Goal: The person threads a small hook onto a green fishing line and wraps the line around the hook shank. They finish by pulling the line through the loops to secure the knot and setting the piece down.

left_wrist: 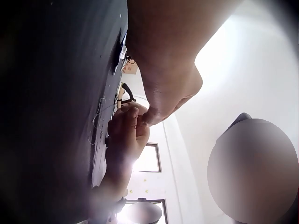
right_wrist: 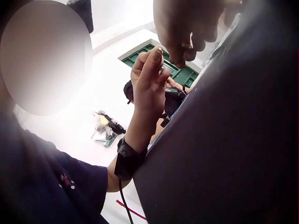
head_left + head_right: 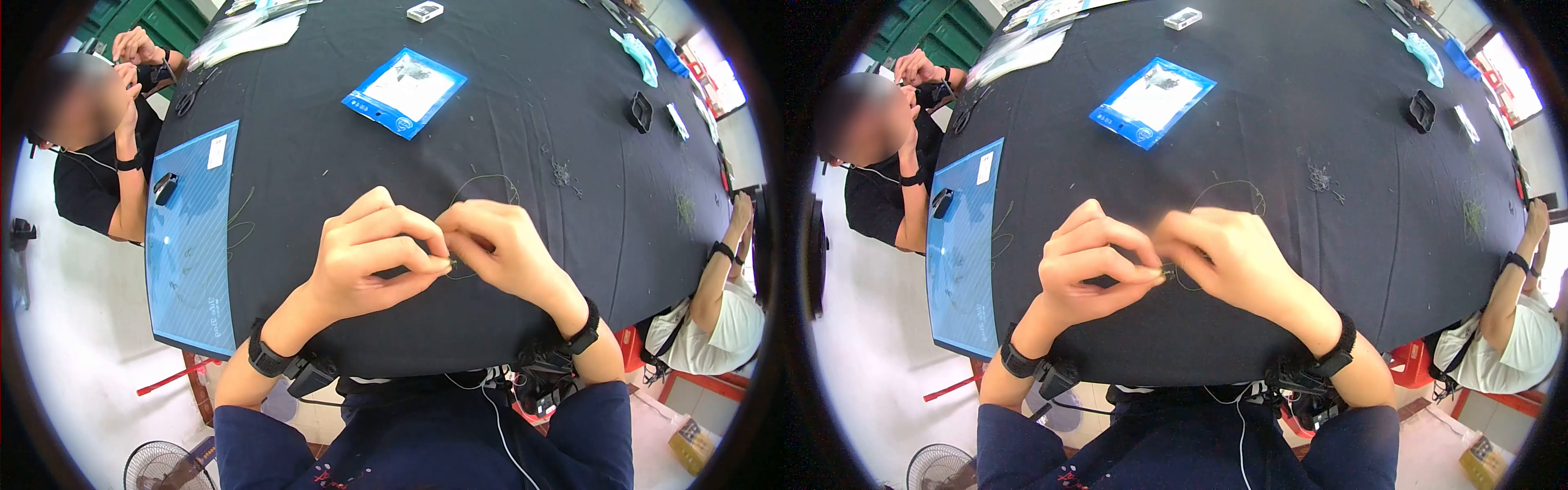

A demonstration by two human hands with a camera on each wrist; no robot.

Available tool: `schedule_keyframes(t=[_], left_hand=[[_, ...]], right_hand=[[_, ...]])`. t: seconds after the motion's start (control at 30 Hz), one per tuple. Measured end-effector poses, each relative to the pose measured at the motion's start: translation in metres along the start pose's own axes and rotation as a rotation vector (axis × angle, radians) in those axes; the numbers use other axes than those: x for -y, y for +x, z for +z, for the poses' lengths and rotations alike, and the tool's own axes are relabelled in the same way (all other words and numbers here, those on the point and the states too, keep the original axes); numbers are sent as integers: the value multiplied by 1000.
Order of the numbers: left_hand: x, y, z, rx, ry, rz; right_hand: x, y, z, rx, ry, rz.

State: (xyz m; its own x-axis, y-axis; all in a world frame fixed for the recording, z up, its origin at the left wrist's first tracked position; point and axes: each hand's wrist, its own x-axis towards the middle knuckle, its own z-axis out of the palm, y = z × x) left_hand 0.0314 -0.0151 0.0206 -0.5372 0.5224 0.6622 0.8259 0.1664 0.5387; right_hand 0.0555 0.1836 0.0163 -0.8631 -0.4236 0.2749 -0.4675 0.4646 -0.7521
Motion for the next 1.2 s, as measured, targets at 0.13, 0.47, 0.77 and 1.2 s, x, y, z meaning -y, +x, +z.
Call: schedule_keyframes(t=[0.13, 0.47, 0.77, 1.2], left_hand=[[3, 0, -2, -75, 70, -42], [5, -1, 3, -76, 201, 22], [-4, -1, 0, -9, -78, -5], [0, 1, -6, -162, 193, 31]], right_hand=[[8, 0, -3, 157, 91, 64], [19, -2, -10, 10, 242, -11], [9, 0, -3, -36, 132, 42], [20, -3, -12, 195, 387, 73]])
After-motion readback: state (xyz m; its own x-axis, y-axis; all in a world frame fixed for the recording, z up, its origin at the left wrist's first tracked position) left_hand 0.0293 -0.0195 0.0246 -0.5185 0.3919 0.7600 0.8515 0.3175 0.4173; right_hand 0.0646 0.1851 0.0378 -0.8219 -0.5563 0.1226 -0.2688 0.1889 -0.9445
